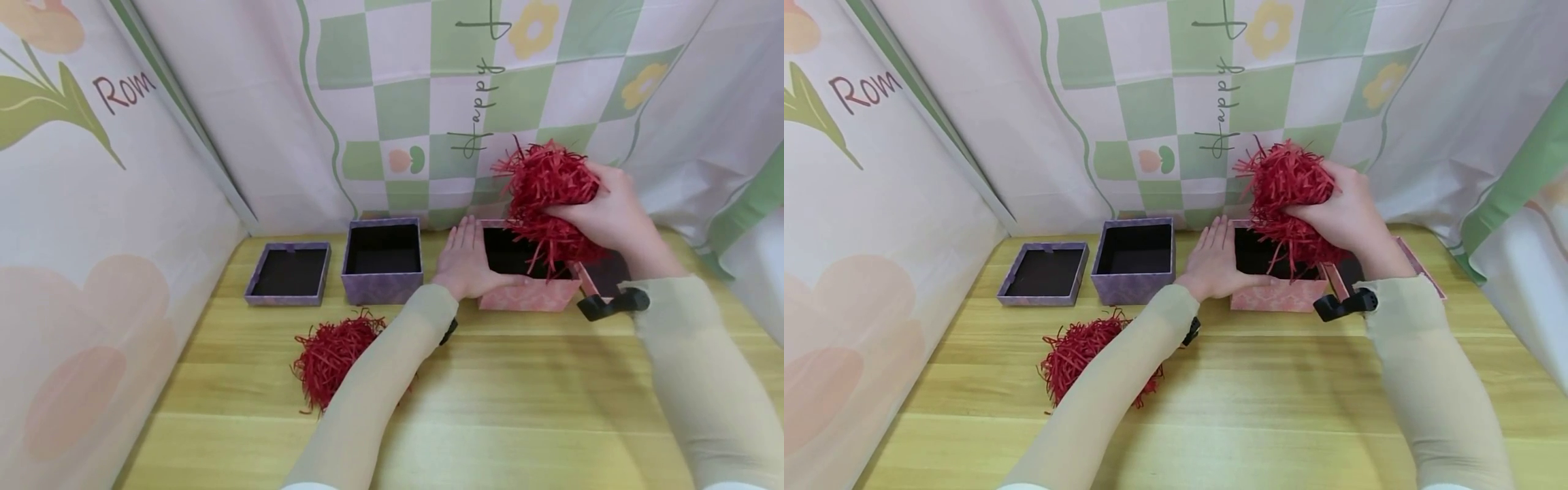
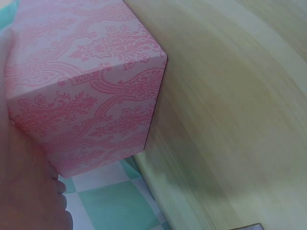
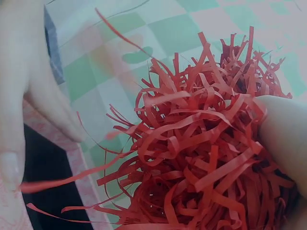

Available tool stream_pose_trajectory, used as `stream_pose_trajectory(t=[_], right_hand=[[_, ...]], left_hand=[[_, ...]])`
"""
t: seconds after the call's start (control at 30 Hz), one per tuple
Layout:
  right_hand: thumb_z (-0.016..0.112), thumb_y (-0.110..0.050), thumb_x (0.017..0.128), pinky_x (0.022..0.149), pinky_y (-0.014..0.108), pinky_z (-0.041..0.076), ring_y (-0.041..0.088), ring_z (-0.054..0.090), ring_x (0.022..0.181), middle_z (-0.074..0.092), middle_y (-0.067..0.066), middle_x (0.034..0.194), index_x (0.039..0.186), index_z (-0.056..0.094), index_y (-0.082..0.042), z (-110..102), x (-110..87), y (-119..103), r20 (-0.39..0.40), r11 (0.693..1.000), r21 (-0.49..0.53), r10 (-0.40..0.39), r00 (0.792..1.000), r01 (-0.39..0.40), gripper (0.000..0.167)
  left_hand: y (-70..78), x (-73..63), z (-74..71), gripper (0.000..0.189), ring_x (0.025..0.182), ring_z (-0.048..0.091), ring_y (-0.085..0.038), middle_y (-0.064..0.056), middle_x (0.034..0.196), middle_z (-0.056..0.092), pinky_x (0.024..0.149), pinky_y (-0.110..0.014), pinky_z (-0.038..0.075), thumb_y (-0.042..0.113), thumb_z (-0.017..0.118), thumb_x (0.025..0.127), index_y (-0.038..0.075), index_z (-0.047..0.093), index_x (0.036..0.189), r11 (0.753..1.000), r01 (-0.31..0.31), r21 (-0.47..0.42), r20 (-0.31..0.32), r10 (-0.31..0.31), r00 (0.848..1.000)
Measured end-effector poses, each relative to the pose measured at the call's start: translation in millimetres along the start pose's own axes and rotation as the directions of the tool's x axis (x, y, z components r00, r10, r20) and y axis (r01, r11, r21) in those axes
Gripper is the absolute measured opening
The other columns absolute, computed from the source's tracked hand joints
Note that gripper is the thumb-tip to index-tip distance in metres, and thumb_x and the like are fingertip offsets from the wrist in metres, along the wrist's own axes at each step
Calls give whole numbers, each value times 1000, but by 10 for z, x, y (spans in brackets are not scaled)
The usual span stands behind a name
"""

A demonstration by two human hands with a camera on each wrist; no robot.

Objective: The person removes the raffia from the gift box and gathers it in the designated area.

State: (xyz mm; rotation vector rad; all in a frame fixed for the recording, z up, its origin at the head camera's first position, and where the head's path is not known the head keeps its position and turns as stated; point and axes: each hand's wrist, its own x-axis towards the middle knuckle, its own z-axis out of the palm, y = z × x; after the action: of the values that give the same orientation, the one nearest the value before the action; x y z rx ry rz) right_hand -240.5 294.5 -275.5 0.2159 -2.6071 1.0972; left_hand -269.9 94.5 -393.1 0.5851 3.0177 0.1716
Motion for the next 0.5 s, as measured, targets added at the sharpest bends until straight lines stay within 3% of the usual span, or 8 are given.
stream_pose_trajectory(t=[0.03,0.17,0.27,0.4,0.5], right_hand=[[88,-29,82,105,50,42,15,56,112,63,20,132,140,61,-12,-18,-11,-14,-4,1000,-1,2,1000,-2,65],[89,-27,81,104,38,43,9,55,109,64,18,131,138,63,-12,-78,-71,-66,-33,1000,-12,-8,999,8,65],[90,-26,79,95,25,42,2,55,104,69,5,122,134,66,-12,-113,-127,-90,-53,1000,-9,-26,998,25,61],[90,-24,79,87,20,40,-4,53,99,66,-15,109,129,68,-11,-156,-211,-118,-65,999,-9,-40,997,40,57],[90,-24,80,84,20,39,-4,53,98,65,-18,107,129,68,-11,-185,-281,-150,-64,999,-7,-41,997,41,55]], left_hand=[[-2,-3,-3,134,153,-14,-16,-4,170,-9,119,-29,-11,100,36,72,12,-7,163,1000,-1,1,2,1,1000],[-5,-9,-12,134,153,-12,-17,-4,170,-8,120,-30,-8,99,37,72,12,-6,164,1000,-3,1,0,3,1000],[-6,-9,-19,134,154,-10,-18,-5,170,-6,121,-31,-6,99,38,72,12,-4,164,1000,-2,3,-4,2,1000],[-8,-1,-15,135,154,-9,-18,-6,170,-5,121,-31,-6,100,37,71,11,-3,164,1000,-5,7,-7,5,1000],[-9,9,-2,135,154,-8,-19,-6,170,-5,121,-32,-6,101,35,70,11,-2,164,1000,-10,8,-13,11,1000]])
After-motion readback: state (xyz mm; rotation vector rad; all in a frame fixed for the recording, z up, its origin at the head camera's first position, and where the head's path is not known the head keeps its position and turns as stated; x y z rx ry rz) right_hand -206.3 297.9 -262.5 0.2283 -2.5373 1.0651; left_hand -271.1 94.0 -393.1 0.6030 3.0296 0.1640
